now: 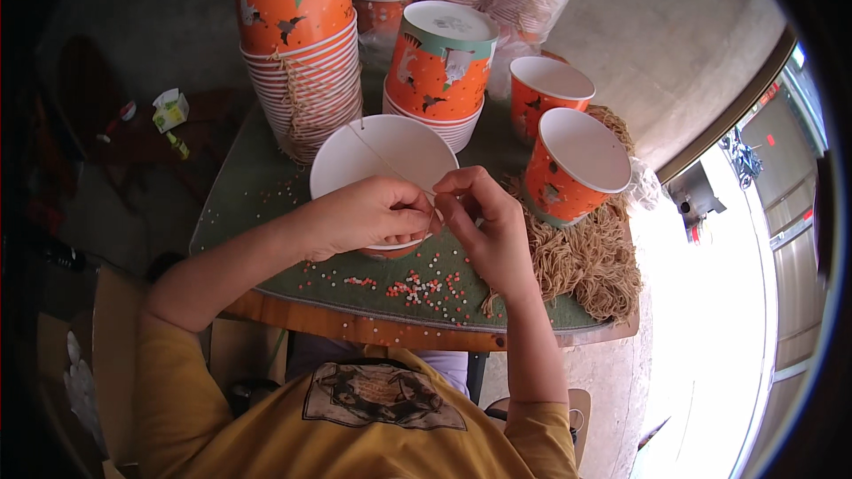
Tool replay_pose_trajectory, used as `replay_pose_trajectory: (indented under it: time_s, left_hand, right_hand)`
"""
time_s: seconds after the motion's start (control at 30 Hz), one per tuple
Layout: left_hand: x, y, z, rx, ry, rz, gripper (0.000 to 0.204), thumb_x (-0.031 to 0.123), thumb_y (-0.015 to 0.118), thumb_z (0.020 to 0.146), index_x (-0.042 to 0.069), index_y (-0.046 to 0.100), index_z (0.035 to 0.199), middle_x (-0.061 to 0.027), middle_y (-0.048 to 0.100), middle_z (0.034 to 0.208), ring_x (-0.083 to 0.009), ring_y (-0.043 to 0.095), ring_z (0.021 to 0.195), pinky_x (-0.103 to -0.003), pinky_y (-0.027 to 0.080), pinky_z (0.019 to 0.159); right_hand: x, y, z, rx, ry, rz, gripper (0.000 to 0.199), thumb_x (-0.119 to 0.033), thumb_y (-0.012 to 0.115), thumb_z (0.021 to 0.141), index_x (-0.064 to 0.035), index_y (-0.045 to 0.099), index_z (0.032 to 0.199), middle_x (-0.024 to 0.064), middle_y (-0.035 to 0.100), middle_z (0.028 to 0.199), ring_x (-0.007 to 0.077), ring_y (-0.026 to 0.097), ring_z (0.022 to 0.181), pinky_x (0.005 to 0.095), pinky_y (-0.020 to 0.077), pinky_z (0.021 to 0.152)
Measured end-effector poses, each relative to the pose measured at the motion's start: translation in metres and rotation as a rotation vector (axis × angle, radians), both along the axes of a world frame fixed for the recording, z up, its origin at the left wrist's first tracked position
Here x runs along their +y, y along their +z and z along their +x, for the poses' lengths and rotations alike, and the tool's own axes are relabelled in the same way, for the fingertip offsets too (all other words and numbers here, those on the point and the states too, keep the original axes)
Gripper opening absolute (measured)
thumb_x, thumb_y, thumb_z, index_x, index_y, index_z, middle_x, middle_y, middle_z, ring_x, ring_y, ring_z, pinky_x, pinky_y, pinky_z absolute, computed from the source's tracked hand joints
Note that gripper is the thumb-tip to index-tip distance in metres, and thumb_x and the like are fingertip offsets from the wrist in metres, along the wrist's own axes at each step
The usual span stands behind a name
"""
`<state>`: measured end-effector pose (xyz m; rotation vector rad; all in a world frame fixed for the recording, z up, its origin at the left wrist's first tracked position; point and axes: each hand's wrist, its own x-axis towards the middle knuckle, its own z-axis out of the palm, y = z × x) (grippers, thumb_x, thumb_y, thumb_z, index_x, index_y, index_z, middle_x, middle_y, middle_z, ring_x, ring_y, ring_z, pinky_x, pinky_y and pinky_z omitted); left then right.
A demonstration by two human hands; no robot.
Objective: Threading and tying rope handles onto decorative paper buckets.
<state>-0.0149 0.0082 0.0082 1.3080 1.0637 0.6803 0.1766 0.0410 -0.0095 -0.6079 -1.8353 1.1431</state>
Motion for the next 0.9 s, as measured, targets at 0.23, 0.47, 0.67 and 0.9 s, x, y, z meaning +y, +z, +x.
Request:
replay_pose_trajectory:
  time_s: [0.23,0.47,0.67,0.9]
  left_hand:
    - [0.0,-0.002,-0.002,-0.101,0.031,-0.1,0.02,0.018,0.058,0.096,-0.001,0.061,0.098,-0.0019,0.061,0.088,-0.0051,0.057,0.076,-0.017,0.046,0.064]
    - [0.001,-0.002,0.001,-0.064,0.028,-0.075,0.019,0.018,0.058,0.096,-0.001,0.061,0.096,0.0008,0.059,0.085,-0.0032,0.053,0.071,-0.016,0.045,0.061]
    - [0.003,0.003,0.003,-0.054,0.012,-0.115,0.016,0.013,0.055,0.096,-0.001,0.061,0.1,-0.0012,0.06,0.089,-0.0057,0.053,0.076,-0.02,0.046,0.068]
    - [0.0,0.01,-0.007,-0.164,-0.001,-0.174,0.017,0.007,0.056,0.093,-0.002,0.059,0.107,-0.005,0.06,0.098,-0.0109,0.058,0.085,-0.023,0.049,0.078]
  right_hand:
    - [-0.013,-0.022,0.007,-0.069,-0.18,0.129,0.015,0.0,0.063,0.086,-0.001,0.056,0.099,0.0105,0.06,0.096,0.0166,0.061,0.073,0.0283,0.0507,0.065]
    - [-0.035,-0.029,0.001,-0.124,-0.398,0.346,0.023,0.003,0.074,0.074,-0.0054,0.064,0.093,0.0076,0.055,0.088,0.0192,0.059,0.073,0.0288,0.0495,0.06]
    - [-0.049,-0.03,-0.016,-0.065,-0.434,0.278,0.023,0.002,0.075,0.074,-0.0074,0.065,0.093,0.0065,0.056,0.085,0.0187,0.058,0.071,0.0293,0.0484,0.058]
    - [-0.045,-0.038,-0.009,-0.067,-0.404,0.387,0.024,0.002,0.075,0.073,-0.0067,0.065,0.094,0.007,0.058,0.086,0.0195,0.06,0.073,0.0301,0.0494,0.059]
